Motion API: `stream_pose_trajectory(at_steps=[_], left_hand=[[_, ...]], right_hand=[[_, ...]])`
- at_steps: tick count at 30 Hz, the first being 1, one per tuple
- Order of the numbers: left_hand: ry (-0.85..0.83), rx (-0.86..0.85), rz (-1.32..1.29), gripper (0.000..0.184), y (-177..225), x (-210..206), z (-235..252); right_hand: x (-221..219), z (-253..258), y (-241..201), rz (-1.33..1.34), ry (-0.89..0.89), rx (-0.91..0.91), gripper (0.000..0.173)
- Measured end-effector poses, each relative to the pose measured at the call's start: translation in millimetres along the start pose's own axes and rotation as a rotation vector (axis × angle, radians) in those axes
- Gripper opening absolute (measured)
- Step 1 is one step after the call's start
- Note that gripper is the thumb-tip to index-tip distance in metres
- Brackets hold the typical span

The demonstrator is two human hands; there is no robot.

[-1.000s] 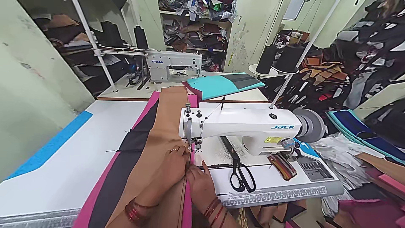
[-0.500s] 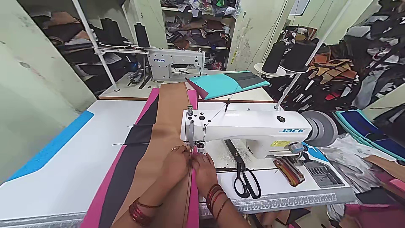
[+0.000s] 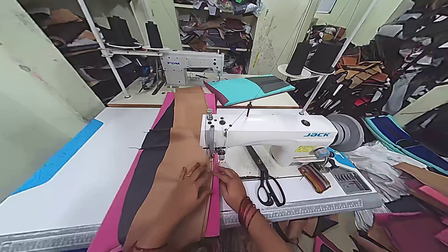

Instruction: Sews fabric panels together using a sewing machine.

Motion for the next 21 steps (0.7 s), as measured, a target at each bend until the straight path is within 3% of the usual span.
stream_pose_trajectory(at_steps=[3, 5, 12, 18, 21], left_hand=[[0.097, -0.010, -0.011, 0.052, 1, -3, -4], [0.091, -0.002, 0.008, 0.050, 2, -3, -1], [-0.378, 0.176, 0.118, 0.049, 2, 1, 20], [-0.361, 0.210, 0.051, 0.042, -6, -1, 41], [-0.394, 0.251, 0.034, 0.052, -8, 1, 51]], right_hand=[[-1, -8, -12, -0.105, 0.050, 0.131, 0.041], [-4, -7, -17, -0.196, 0.009, 0.122, 0.039], [-12, 5, -20, -0.368, -0.109, 0.029, 0.036], [-9, 24, -15, -0.361, -0.166, -0.047, 0.035], [-10, 31, -8, -0.340, -0.189, -0.087, 0.036]])
Point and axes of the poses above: each hand's wrist, its own z-axis towards the middle knuckle, its own x-axis out of the back of the hand, y = z × x, the point moved 6 cm from there along z, towards the middle knuckle, and after that the axes turned 2 degrees about x, right-handed, at the moved point
